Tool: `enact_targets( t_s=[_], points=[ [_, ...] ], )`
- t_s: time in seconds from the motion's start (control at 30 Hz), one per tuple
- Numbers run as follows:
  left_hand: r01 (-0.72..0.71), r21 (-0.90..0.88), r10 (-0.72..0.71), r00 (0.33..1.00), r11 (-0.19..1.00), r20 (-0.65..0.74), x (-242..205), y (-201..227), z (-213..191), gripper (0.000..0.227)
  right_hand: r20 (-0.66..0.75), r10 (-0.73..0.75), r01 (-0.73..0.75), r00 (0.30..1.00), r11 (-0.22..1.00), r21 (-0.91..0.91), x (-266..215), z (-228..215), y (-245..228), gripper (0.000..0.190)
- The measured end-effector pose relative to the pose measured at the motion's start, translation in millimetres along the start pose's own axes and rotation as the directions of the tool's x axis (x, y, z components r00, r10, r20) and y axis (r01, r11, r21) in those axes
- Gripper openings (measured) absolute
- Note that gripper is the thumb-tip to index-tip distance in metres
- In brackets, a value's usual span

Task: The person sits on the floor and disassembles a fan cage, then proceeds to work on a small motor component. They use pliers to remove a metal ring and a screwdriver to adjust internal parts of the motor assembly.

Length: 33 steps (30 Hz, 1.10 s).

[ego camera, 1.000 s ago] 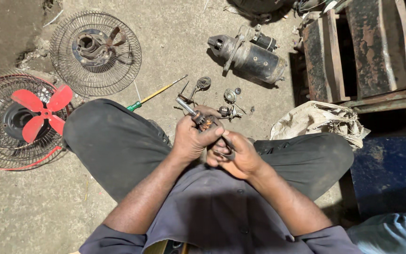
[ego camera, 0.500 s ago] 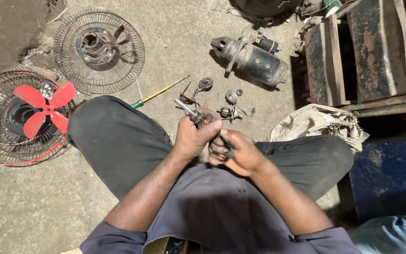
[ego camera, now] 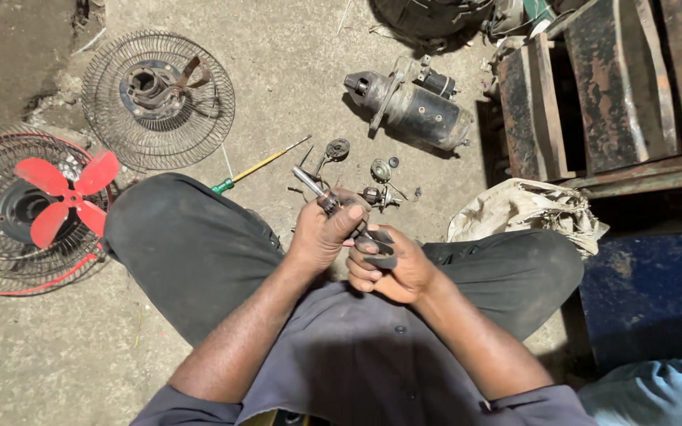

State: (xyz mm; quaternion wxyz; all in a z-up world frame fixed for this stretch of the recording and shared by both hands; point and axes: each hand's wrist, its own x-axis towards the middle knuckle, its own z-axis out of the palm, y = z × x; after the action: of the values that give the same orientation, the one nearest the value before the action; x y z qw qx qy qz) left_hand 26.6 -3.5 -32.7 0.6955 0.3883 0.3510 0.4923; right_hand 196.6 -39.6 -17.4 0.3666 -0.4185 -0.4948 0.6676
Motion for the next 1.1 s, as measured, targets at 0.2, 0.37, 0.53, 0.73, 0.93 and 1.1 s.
enact_targets(
  t_s=[0.2, 0.37, 0.53, 0.73, 0.93, 1.1],
  points=[
    [0.175, -0.213, -0.207, 0.969, 0.961, -0.137, 4, -4, 3, 0.066, 0.031, 0.214, -0.210, 0.976, 0.906, 0.368, -9, -35, -10, 0.033],
    [0.338, -0.322, -0.384, 0.919, 0.884, -0.089, 5, 6, 2, 0.064, -0.350, 0.129, -0.138, 0.928, 0.990, -0.001, -11, -67, -10, 0.031],
    [0.333, -0.248, -0.358, 0.932, 0.910, -0.062, 5, 14, 6, 0.067, -0.369, 0.045, -0.042, 0.928, 0.999, 0.015, -12, -79, -8, 0.023],
    [0.294, -0.044, -0.297, 0.942, 0.955, -0.154, 7, 8, 6, 0.064, -0.326, -0.019, 0.005, 0.945, 0.999, -0.044, -13, -52, -5, 0.022],
    [0.201, 0.098, -0.176, 0.960, 0.975, -0.218, 7, -9, 7, 0.057, -0.200, -0.370, 0.127, 0.907, 0.693, -0.709, -14, 0, -14, 0.022],
    [0.229, 0.090, -0.211, 0.962, 0.969, -0.176, 5, -13, 8, 0.054, -0.226, -0.437, 0.106, 0.871, 0.616, -0.780, -10, 11, -14, 0.017]
  ],
)
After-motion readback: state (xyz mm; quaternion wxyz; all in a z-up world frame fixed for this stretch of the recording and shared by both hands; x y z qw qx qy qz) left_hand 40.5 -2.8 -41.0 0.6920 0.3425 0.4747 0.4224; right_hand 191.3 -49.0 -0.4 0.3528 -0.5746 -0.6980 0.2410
